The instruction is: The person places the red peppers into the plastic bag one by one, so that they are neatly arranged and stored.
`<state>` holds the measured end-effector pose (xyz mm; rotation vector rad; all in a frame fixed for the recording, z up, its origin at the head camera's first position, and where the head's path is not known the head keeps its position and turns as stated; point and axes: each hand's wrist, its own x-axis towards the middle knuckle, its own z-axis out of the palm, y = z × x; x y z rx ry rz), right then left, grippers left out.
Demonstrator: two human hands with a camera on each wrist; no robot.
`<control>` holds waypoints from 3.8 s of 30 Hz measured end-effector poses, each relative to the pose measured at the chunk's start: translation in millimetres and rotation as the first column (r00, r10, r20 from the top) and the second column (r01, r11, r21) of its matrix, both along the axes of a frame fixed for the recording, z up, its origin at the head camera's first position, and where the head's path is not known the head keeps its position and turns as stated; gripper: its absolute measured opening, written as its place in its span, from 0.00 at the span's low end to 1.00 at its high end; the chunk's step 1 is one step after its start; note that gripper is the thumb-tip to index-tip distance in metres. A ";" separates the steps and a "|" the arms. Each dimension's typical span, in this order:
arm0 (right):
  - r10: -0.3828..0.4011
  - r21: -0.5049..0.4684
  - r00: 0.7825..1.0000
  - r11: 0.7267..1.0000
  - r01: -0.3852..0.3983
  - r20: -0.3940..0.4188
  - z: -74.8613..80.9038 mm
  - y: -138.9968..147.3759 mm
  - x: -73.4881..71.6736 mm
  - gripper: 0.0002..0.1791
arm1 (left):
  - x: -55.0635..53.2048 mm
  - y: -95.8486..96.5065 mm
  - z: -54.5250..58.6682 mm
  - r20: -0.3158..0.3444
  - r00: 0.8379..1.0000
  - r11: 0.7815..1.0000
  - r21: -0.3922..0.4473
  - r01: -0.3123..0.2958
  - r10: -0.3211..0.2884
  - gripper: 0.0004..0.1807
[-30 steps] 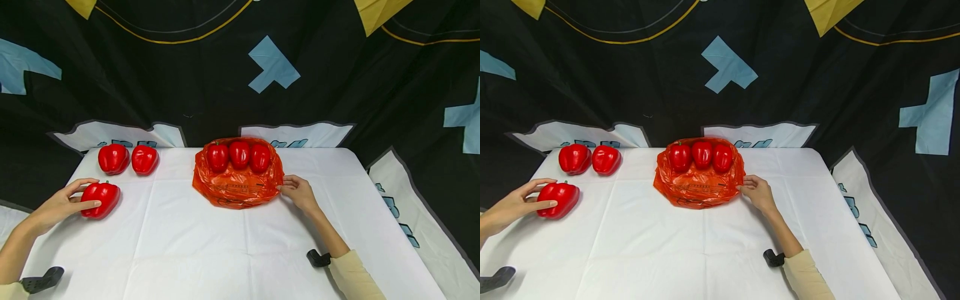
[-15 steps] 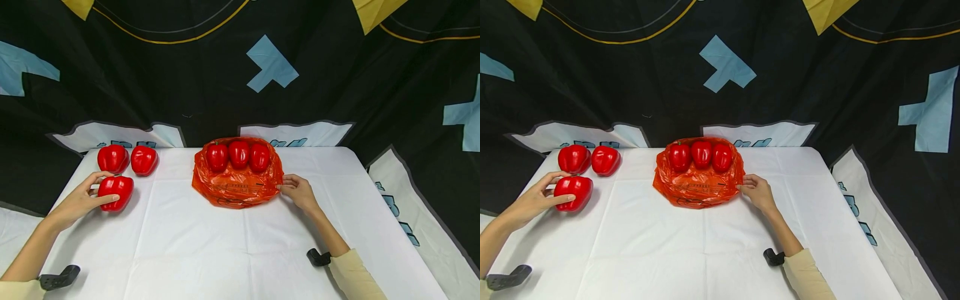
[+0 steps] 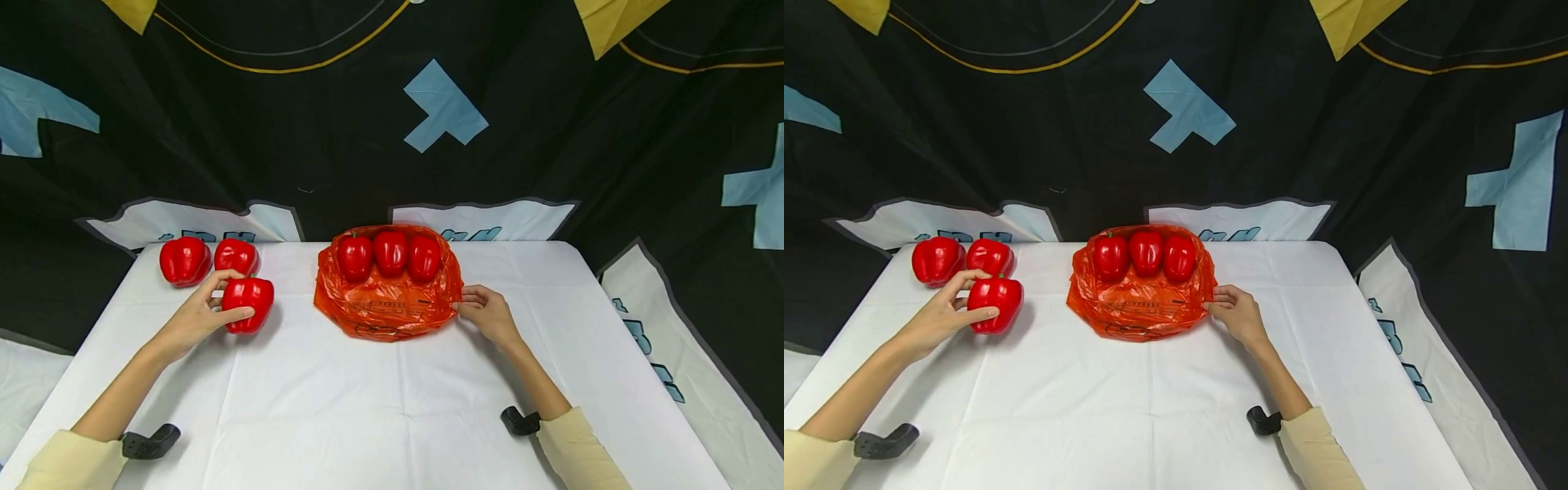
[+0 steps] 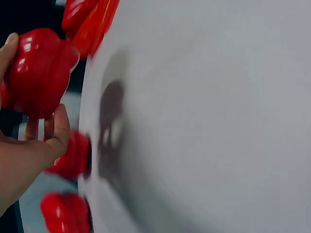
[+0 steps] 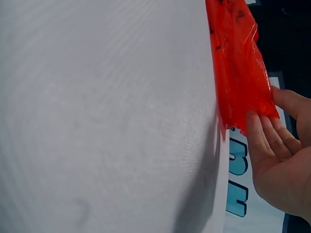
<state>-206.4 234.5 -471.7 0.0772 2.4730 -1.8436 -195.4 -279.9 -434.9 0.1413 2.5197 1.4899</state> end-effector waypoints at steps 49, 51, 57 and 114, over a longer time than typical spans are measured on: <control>0.011 -0.020 1.000 1.000 -0.011 0.011 -0.7 0.8 1.7 0.21 | -25.8 230.8 -20.6 -0.154 0.988 0.983 0.176 0.059 -0.032 0.32; 0.018 -0.023 1.000 1.000 -0.018 0.006 -0.7 0.9 1.7 0.21 | -26.4 238.3 -21.1 -0.154 0.988 0.982 0.178 0.055 -0.027 0.32; 0.022 -0.020 1.000 1.000 -0.022 -0.006 -2.0 1.2 0.5 0.21 | -27.5 258.3 -22.4 -0.155 0.988 0.981 0.188 0.038 -0.009 0.32; 0.037 0.023 0.999 0.999 -0.037 0.012 0.8 1.1 -1.8 0.24 | -36.3 303.9 -44.5 -0.179 0.984 0.994 0.107 0.028 -0.008 0.32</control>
